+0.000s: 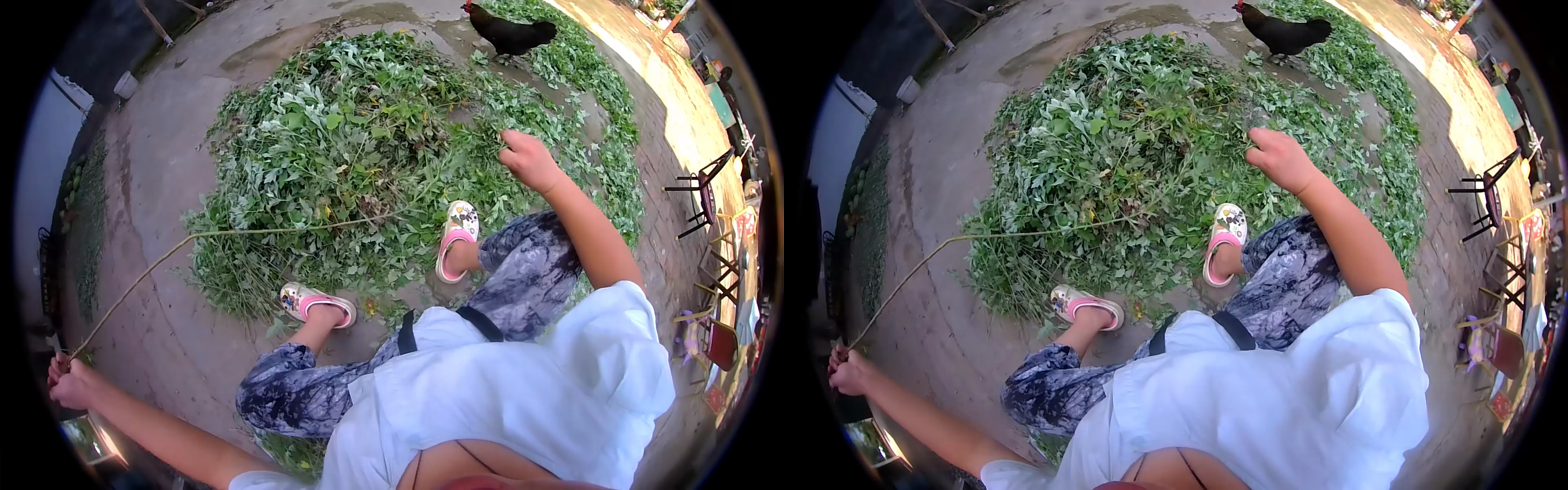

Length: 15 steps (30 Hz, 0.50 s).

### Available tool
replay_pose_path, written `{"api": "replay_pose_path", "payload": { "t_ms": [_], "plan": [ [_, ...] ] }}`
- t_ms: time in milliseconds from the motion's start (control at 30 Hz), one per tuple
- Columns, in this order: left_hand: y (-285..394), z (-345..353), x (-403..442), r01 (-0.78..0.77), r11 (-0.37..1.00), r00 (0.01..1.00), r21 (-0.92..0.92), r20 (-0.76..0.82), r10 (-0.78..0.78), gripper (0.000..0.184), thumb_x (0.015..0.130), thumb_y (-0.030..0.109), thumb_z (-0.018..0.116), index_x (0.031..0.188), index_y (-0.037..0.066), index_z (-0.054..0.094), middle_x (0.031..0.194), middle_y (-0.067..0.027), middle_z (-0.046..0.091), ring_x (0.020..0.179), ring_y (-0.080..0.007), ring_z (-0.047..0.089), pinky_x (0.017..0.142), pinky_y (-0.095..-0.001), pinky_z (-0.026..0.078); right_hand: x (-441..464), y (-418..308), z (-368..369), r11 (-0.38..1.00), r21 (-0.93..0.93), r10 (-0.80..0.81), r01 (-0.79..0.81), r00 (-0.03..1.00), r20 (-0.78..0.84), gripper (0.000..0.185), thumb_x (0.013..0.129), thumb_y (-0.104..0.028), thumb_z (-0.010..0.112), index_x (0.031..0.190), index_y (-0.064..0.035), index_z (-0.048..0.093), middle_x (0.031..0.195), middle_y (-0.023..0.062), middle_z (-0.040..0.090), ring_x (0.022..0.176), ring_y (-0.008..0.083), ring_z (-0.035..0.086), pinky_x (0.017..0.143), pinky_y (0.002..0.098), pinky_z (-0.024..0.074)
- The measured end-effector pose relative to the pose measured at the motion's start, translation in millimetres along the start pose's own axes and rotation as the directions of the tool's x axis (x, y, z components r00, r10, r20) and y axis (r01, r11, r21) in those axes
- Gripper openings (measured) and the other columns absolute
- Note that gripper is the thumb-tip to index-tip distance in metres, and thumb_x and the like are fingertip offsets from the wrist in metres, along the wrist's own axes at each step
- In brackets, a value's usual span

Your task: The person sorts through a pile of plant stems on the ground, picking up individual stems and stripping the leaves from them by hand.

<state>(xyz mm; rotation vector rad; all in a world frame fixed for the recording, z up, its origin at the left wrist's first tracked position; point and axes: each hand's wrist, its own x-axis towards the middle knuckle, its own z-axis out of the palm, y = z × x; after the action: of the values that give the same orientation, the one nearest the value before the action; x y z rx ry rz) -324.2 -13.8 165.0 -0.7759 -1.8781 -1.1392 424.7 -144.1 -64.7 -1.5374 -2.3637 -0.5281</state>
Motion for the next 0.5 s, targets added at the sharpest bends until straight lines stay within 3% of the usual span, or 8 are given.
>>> {"api": "replay_pose_path", "payload": {
  "t_ms": [67,100,133,167,233,267,333,500],
  "plan": [
    [-67.0,-5.0,44.5,-0.146,0.953,0.984,0.265,-0.062,0.168,0.026,0.073,0.02,0.063,0.077,-0.005,0.058,0.072,-0.0126,0.063,0.068,-0.0235,0.061,0.06,-0.0345,0.048,-19.5,23.5,14.4,0.936,-0.202,0.321,-0.287,0.932,0.168,0.002,0.069,-0.01,0.05,0.068,-0.009,0.051,0.076,0.009,0.047,0.077,0.0246,0.053,0.06,0.034,0.0446],
    [-77.4,-21.6,57.0,-0.196,0.861,0.979,0.469,0.036,0.203,0.027,0.076,0.024,0.06,0.084,-0.002,0.059,0.08,-0.0126,0.062,0.074,-0.0244,0.06,0.066,-0.0343,0.047,-33.6,31.9,16.8,0.831,-0.387,0.521,-0.401,0.803,0.288,0.011,0.075,-0.012,0.048,0.077,-0.011,0.059,0.083,0.0082,0.052,0.08,0.0246,0.054,0.064,0.0396,0.0452],
    [-90.4,-32.4,69.7,-0.258,0.81,0.962,0.527,0.065,0.264,0.026,0.077,0.023,0.058,0.087,-0.002,0.058,0.083,-0.0132,0.061,0.076,-0.025,0.06,0.067,-0.0342,0.047,-47.3,39.4,24.1,0.634,-0.618,0.768,-0.465,0.476,0.43,0.018,0.08,-0.015,0.048,0.089,-0.0135,0.063,0.096,0.008,0.056,0.09,0.0258,0.055,0.07,0.0473,0.0439],
    [-99.7,-42.6,77.0,-0.316,0.783,0.941,0.536,0.069,0.332,0.026,0.078,0.022,0.057,0.09,-0.001,0.057,0.086,-0.0137,0.06,0.078,-0.0256,0.059,0.069,-0.0341,0.046,-58.8,45.4,38.8,0.451,-0.819,0.888,-0.353,0.264,0.376,0.02,0.082,-0.018,0.049,0.095,-0.016,0.064,0.103,0.0093,0.058,0.096,0.0306,0.055,0.073,0.0546,0.0412],
    [-110.0,-60.9,88.4,-0.431,0.738,0.887,0.52,0.092,0.453,0.026,0.08,0.02,0.054,0.096,0.0,0.055,0.093,-0.0148,0.058,0.083,-0.0269,0.057,0.071,-0.0338,0.045,-61.6,55.7,48.2,0.589,-0.621,0.779,-0.517,0.158,0.607,0.021,0.079,-0.019,0.051,0.097,-0.0175,0.063,0.102,0.0113,0.059,0.096,0.0305,0.057,0.076,0.0493,0.0442],
    [-116.5,-69.0,90.5,-0.49,0.712,0.855,0.503,0.118,0.504,0.026,0.081,0.02,0.053,0.098,0.001,0.055,0.096,-0.0153,0.057,0.085,-0.0275,0.056,0.073,-0.0336,0.045,-45.3,42.9,42.8,0.598,-0.615,0.771,-0.513,0.159,0.617,0.021,0.079,-0.019,0.051,0.097,-0.0175,0.063,0.102,0.0113,0.059,0.096,0.0305,0.057,0.076,0.0493,0.0442],
    [-126.9,-74.2,90.3,-0.604,0.652,0.785,0.458,0.201,0.586,0.027,0.082,0.018,0.05,0.104,0.002,0.053,0.102,-0.0164,0.054,0.09,-0.0287,0.055,0.075,-0.0333,0.044,-6.9,12.2,31.4,0.734,-0.379,0.638,-0.563,0.381,0.669,0.024,0.078,-0.024,0.054,0.101,-0.0188,0.062,0.096,0.012,0.061,0.088,0.0285,0.059,0.074,0.0427,0.0474],
    [-197.7,-75.1,43.1,-0.842,0.518,0.5,0.151,0.576,0.646,0.033,0.087,0.014,0.043,0.118,0.005,0.048,0.118,-0.0191,0.049,0.101,-0.0318,0.051,0.082,-0.0326,0.042,37.1,-31.1,45.5,0.873,-0.148,0.416,-0.464,0.551,0.723,0.025,0.078,-0.027,0.054,0.099,-0.018,0.062,0.09,0.0113,0.062,0.085,0.0273,0.06,0.073,0.0384,0.0486]
  ]
}}
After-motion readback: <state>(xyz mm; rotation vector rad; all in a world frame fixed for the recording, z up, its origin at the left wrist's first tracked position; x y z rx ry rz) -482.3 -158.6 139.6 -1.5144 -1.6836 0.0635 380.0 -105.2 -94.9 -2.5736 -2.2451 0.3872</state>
